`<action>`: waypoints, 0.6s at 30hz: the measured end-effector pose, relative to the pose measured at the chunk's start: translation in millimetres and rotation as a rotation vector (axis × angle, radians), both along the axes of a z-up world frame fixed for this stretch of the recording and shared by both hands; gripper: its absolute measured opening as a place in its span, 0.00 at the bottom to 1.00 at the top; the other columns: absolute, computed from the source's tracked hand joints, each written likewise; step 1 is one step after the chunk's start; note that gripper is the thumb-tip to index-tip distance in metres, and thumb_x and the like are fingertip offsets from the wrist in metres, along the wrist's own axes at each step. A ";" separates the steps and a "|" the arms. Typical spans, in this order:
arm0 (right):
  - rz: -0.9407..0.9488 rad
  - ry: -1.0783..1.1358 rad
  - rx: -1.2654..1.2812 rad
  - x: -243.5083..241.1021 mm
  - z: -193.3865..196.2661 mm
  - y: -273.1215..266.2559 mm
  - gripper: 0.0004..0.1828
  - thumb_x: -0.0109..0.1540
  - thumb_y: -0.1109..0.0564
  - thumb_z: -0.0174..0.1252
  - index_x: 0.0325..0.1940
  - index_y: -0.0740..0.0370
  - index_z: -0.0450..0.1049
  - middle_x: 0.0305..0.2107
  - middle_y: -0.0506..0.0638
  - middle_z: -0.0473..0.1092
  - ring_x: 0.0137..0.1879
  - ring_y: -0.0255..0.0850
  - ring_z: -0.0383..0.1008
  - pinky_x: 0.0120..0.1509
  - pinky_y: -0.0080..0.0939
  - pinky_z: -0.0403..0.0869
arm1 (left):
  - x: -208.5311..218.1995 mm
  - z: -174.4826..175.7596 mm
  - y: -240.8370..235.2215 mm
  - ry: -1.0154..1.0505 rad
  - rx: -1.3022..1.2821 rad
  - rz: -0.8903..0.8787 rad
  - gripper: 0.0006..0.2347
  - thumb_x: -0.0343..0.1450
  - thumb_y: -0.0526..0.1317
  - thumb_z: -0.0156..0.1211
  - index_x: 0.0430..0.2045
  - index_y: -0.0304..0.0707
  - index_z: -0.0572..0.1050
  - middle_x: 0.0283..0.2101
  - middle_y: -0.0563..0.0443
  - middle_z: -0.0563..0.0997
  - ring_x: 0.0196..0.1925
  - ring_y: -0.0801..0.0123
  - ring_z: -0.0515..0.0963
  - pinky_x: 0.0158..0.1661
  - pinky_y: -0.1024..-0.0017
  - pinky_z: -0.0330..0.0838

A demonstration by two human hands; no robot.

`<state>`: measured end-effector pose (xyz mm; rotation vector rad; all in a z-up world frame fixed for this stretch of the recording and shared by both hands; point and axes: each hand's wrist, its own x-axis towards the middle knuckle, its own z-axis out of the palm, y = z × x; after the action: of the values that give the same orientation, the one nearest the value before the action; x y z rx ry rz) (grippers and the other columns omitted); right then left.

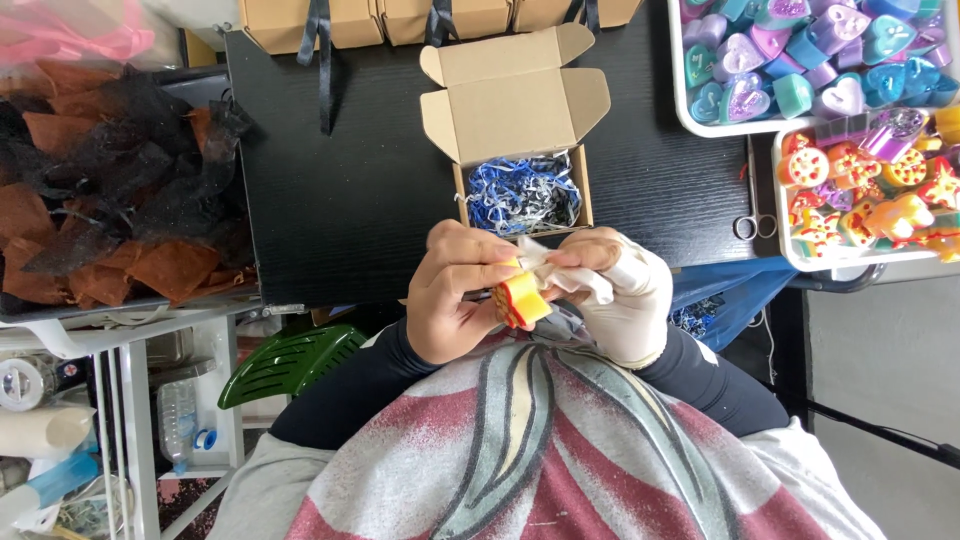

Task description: Packing wax melts into small gift boxes, adding decorative filler, and finishing with a ribbon.

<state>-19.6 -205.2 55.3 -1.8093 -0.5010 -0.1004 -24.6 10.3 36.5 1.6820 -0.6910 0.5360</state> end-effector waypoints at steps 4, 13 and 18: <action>-0.065 0.215 0.279 0.0 -25.4 -19.1 0.12 0.61 0.68 0.66 0.48 0.63 0.75 0.45 0.51 0.75 0.47 0.37 0.78 0.53 0.33 0.78 | 5.2 5.2 1.3 -0.103 0.104 0.079 0.17 0.66 0.39 0.78 0.44 0.44 0.75 0.49 0.57 0.78 0.52 0.68 0.78 0.52 0.67 0.66; -0.044 0.678 0.533 5.5 -29.7 -38.1 0.16 0.65 0.64 0.62 0.58 0.68 0.75 0.47 0.53 0.77 0.50 0.37 0.78 0.58 0.36 0.77 | 6.6 3.9 9.7 -0.050 0.265 0.138 0.22 0.64 0.48 0.81 0.44 0.44 0.74 0.47 0.58 0.79 0.52 0.68 0.78 0.56 0.67 0.63; -0.006 0.631 0.361 8.9 -5.3 -55.0 0.08 0.68 0.62 0.58 0.51 0.67 0.75 0.45 0.54 0.77 0.50 0.36 0.79 0.58 0.35 0.76 | 7.3 28.7 23.2 0.056 0.369 0.237 0.25 0.60 0.55 0.80 0.42 0.42 0.77 0.41 0.57 0.80 0.48 0.63 0.78 0.55 0.63 0.58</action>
<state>-10.7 -260.2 50.0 -1.3881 -0.0197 0.3487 -17.2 33.5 65.2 2.1339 -0.5773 0.5481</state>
